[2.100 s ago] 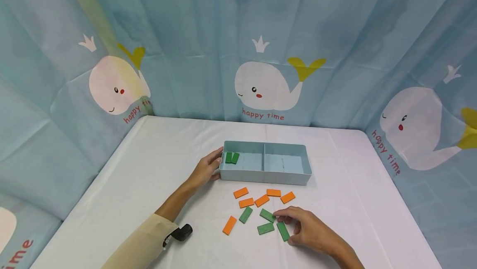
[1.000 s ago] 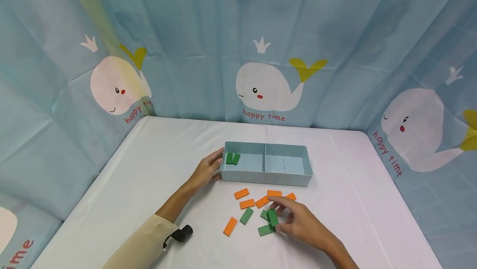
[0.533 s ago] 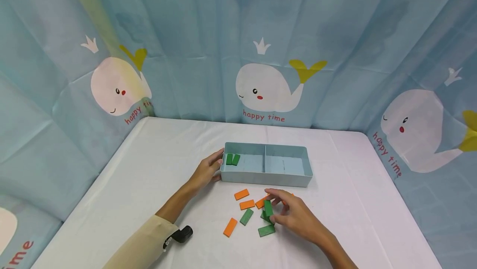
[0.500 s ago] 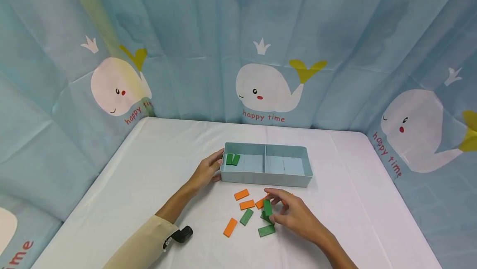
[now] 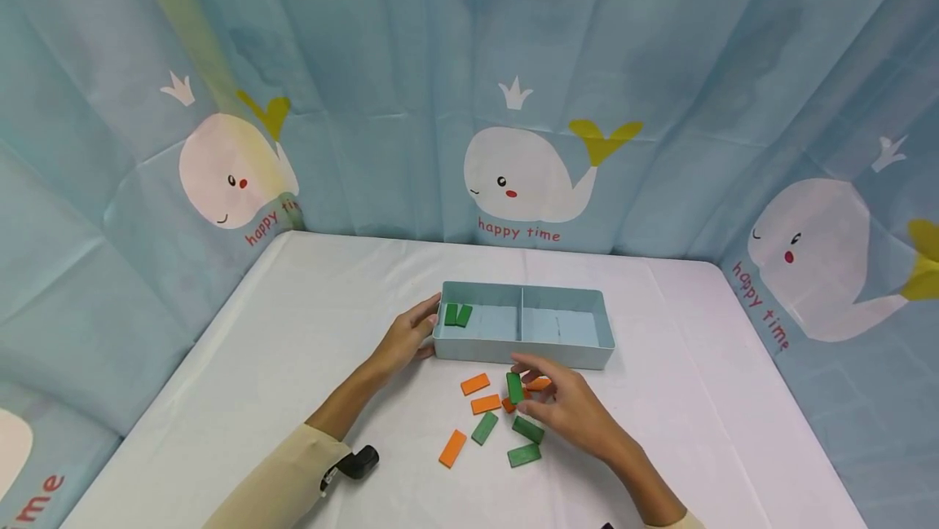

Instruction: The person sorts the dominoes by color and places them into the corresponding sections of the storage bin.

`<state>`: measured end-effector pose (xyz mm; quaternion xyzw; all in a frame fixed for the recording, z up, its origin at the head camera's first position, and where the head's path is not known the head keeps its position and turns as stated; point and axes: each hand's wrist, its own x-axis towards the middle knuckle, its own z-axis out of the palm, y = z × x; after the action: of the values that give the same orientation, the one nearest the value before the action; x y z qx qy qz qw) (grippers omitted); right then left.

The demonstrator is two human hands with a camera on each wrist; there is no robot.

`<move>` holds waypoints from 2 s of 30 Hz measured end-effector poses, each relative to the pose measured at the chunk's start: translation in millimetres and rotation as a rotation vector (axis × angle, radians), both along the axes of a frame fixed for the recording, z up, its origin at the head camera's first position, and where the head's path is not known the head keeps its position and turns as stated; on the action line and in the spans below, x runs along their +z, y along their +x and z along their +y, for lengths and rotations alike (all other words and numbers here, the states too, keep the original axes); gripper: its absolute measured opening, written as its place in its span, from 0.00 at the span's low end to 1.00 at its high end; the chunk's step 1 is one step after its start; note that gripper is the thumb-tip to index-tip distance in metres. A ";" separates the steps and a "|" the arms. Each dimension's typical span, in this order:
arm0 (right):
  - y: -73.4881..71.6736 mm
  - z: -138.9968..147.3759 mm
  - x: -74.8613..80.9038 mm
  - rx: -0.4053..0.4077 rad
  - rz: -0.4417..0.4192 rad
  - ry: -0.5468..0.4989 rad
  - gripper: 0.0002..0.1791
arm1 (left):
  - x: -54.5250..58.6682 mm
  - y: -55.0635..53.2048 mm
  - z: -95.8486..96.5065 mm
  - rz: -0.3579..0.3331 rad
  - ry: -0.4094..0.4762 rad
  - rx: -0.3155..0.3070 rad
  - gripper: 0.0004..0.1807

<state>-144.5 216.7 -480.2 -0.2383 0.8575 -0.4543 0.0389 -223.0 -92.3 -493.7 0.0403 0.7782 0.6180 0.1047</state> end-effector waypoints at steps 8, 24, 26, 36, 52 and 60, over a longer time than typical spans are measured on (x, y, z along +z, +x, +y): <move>-6.6 -7.7 5.2 -0.030 0.057 -0.015 0.35 | -0.5 0.3 -0.6 -0.001 0.003 0.000 0.30; -18.1 -19.0 9.8 -0.058 0.101 -0.085 0.34 | -0.1 0.8 0.6 -0.011 0.000 0.011 0.30; -20.2 -19.9 9.5 -0.050 0.104 -0.107 0.34 | -0.1 0.8 0.6 -0.010 0.002 0.010 0.30; -27.0 -25.8 8.6 -0.047 0.103 -0.164 0.33 | 0.1 0.0 0.8 -0.010 -0.008 0.015 0.30; -41.1 -44.6 16.3 -0.099 0.153 -0.132 0.32 | -1.2 -0.3 -0.6 0.003 0.005 0.003 0.30; -49.6 -50.5 15.7 -0.121 0.148 -0.141 0.32 | -2.9 -0.3 0.1 0.004 0.004 0.005 0.30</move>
<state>-194.2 166.2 -464.4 -0.2212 0.8369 -0.4960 -0.0689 -223.3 -92.1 -496.6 0.0397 0.7772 0.6197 0.1013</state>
